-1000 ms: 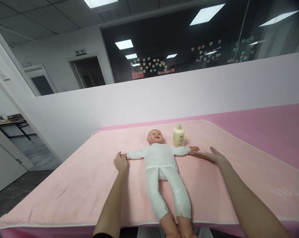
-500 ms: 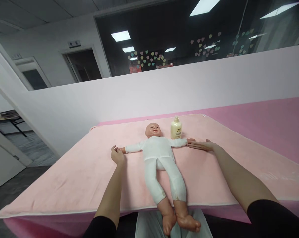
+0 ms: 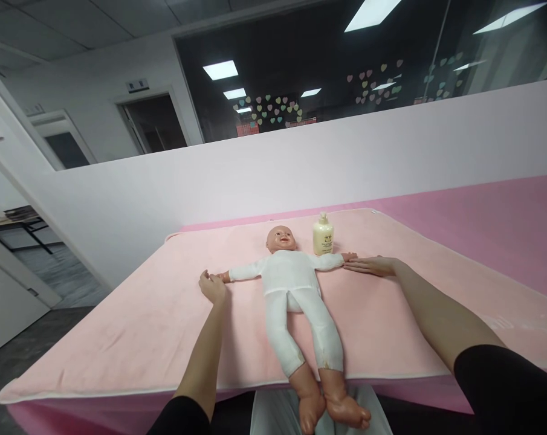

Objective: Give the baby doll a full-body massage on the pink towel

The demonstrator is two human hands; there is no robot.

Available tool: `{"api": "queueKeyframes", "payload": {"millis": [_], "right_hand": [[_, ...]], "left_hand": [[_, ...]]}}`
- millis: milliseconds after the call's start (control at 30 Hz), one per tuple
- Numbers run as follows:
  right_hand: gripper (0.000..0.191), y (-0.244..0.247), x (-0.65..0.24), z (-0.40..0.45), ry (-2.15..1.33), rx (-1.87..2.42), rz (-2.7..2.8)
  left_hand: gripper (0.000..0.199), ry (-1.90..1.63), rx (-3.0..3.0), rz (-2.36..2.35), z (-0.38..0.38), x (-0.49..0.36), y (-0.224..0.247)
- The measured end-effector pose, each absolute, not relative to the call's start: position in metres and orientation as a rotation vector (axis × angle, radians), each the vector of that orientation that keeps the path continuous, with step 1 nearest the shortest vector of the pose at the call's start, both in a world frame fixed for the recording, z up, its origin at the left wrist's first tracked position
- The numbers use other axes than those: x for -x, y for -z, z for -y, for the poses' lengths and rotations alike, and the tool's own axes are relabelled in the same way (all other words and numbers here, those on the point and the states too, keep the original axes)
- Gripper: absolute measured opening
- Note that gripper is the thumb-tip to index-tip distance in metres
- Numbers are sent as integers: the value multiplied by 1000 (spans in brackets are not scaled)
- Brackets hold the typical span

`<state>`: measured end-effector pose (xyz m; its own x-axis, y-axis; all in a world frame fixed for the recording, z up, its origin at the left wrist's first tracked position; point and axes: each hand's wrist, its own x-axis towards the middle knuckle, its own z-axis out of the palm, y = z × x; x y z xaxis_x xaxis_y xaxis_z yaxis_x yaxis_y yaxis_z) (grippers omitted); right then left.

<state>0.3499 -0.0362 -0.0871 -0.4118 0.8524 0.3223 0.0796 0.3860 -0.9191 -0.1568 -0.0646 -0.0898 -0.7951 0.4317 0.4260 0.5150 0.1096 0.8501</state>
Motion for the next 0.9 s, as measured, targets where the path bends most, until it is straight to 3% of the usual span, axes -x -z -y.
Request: {"api": "queueKeyframes", "payload": {"millis": [200,400,633,767,900], "right_hand": [[40,101,-383,13,-1111,945,2096],[48,100,-391,8,-965,1209,2473],[43,92,-389,13,-899,1281,2431],[47,89,-386,17,-910,1262,2509],[38,90,-384,17,-838,1320,2323]], "left_hand": [[31,1687,665,2263,69,150,84],[25,1624,541,2328,76,143,74],[43,1574,616,2609,86,136,65],[46,1570,739,2595,86,133,64],[44,1578,931,2491,85,132,67]]}}
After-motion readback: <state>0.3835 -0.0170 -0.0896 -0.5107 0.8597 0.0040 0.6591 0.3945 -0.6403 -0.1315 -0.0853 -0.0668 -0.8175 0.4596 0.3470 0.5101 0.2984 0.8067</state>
